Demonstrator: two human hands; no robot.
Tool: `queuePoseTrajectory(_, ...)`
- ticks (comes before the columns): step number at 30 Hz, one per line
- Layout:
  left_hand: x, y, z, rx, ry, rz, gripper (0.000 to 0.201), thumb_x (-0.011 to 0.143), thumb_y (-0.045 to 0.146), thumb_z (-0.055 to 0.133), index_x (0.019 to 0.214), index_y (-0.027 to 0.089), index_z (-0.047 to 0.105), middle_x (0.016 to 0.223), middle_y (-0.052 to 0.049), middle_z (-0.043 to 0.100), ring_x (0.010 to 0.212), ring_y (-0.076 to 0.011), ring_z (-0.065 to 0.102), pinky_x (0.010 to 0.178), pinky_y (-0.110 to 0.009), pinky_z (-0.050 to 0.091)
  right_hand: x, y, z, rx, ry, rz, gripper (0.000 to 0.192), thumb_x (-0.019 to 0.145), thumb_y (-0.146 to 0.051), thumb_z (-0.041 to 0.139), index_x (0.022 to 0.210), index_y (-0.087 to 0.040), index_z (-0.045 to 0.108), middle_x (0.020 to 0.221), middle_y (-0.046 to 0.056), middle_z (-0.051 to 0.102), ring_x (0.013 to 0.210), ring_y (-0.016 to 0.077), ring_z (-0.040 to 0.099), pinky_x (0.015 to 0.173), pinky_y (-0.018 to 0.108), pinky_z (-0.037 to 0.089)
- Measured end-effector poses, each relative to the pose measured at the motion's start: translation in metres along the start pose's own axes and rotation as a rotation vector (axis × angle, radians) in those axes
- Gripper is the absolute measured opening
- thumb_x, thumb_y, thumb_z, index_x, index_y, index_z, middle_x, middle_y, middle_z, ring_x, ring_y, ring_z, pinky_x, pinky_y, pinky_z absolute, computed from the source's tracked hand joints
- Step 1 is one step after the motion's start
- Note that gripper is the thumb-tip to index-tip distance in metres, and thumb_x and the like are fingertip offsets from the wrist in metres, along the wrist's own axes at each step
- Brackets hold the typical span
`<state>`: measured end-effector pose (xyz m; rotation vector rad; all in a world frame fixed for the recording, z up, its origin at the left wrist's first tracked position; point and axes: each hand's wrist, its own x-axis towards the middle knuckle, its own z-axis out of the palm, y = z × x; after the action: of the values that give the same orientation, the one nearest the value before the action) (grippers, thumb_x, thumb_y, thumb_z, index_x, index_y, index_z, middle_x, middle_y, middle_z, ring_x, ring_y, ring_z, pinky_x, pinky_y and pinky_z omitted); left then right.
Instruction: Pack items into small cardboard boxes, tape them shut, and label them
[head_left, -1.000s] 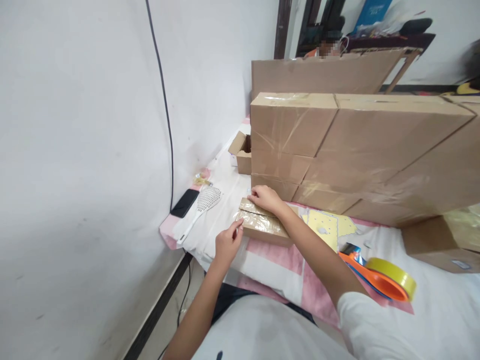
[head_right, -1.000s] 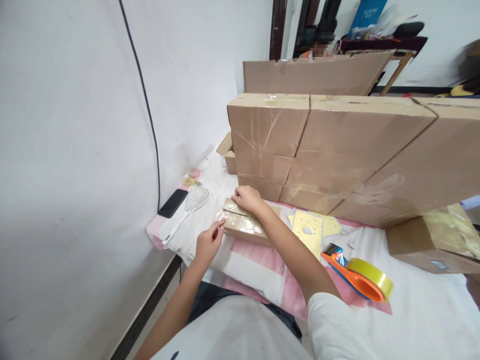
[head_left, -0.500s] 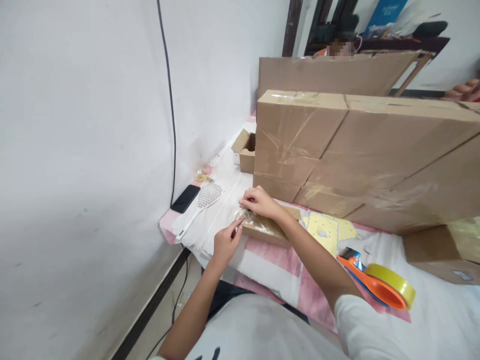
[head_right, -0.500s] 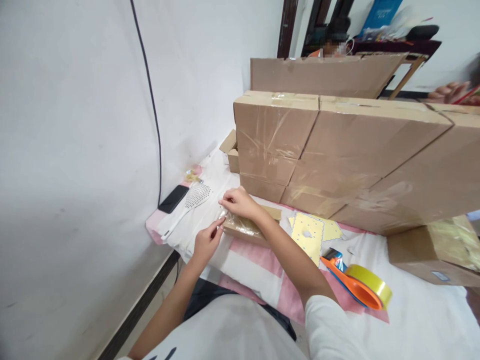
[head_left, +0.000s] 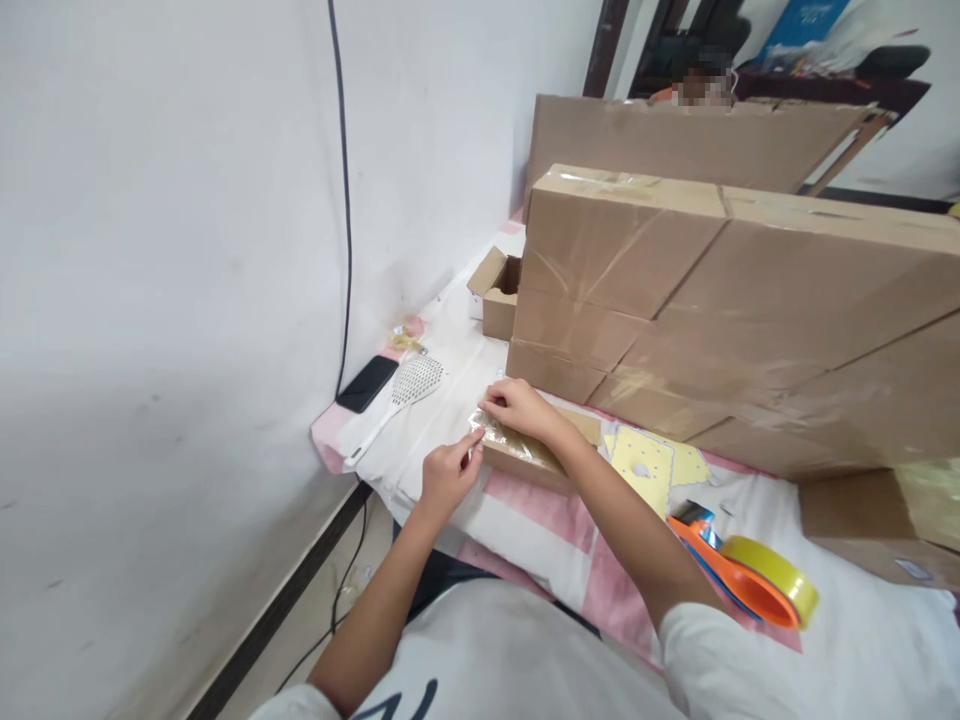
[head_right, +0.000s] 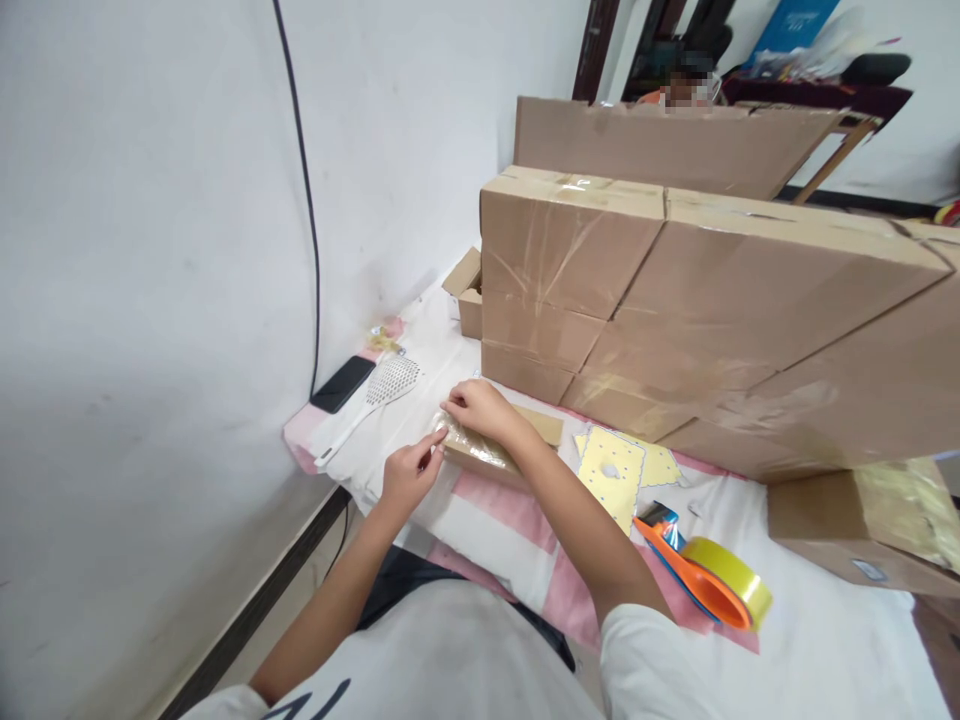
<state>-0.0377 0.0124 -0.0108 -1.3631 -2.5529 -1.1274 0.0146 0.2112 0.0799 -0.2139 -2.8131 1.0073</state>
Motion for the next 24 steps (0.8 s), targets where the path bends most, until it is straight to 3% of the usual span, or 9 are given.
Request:
queuePoseTrajectory(9,-0.006,-0.001,0.005,-0.022,-0.024,-0.045,0.040,0.099,0.032,0.050,0.131,0.024,0.072,0.066,-0.001,0.069,0.057,-0.0128,0.057,0.066,-0.024,0.044,0.002,0.004,0.005,-0.110,0.015,0.031,0.028,0.096,-0.028,0.062,0.071,-0.017,0.061,0.082,0.003,0.056,0.078,0.0144,0.052,0.077,0.025,0.037)
queuePoseTrajectory(14,-0.008,-0.003,0.007,-0.025,-0.028,-0.051,0.042,0.098,0.032,0.050,0.131,0.022,0.072,0.063,0.000,0.065,0.057,-0.0129,0.056,0.065,-0.023,0.044,0.005,0.026,-0.002,-0.195,0.158,0.147,0.014,0.098,-0.022,0.054,0.104,-0.018,0.066,0.099,0.007,0.061,0.093,0.0193,0.055,0.085,0.028,0.039)
queuePoseTrajectory(16,-0.009,-0.004,0.008,-0.037,-0.037,-0.056,0.042,0.097,0.030,0.049,0.133,0.022,0.071,0.065,0.000,0.066,0.057,-0.0127,0.057,0.065,-0.023,0.044,0.004,0.030,-0.006,-0.192,0.147,0.179,0.019,0.099,-0.026,0.054,0.111,-0.020,0.066,0.104,0.007,0.062,0.097,0.0206,0.057,0.089,0.029,0.039)
queuePoseTrajectory(20,-0.011,-0.005,0.010,-0.071,-0.032,-0.060,0.042,0.097,0.028,0.048,0.132,0.023,0.071,0.072,-0.002,0.070,0.060,-0.0131,0.059,0.067,-0.023,0.046,-0.001,0.020,-0.002,-0.093,0.057,0.111,0.028,0.102,-0.041,0.052,0.112,-0.021,0.069,0.106,0.007,0.065,0.100,0.0194,0.060,0.092,0.029,0.041)
queuePoseTrajectory(24,-0.014,-0.006,0.012,-0.075,-0.040,-0.060,0.041,0.097,0.027,0.048,0.131,0.022,0.071,0.075,-0.002,0.072,0.062,-0.0131,0.060,0.069,-0.024,0.047,-0.003,0.008,0.005,-0.090,0.020,0.150,0.047,0.094,-0.047,0.065,0.134,-0.022,0.061,0.126,0.010,0.067,0.114,0.0235,0.062,0.092,0.030,0.043)
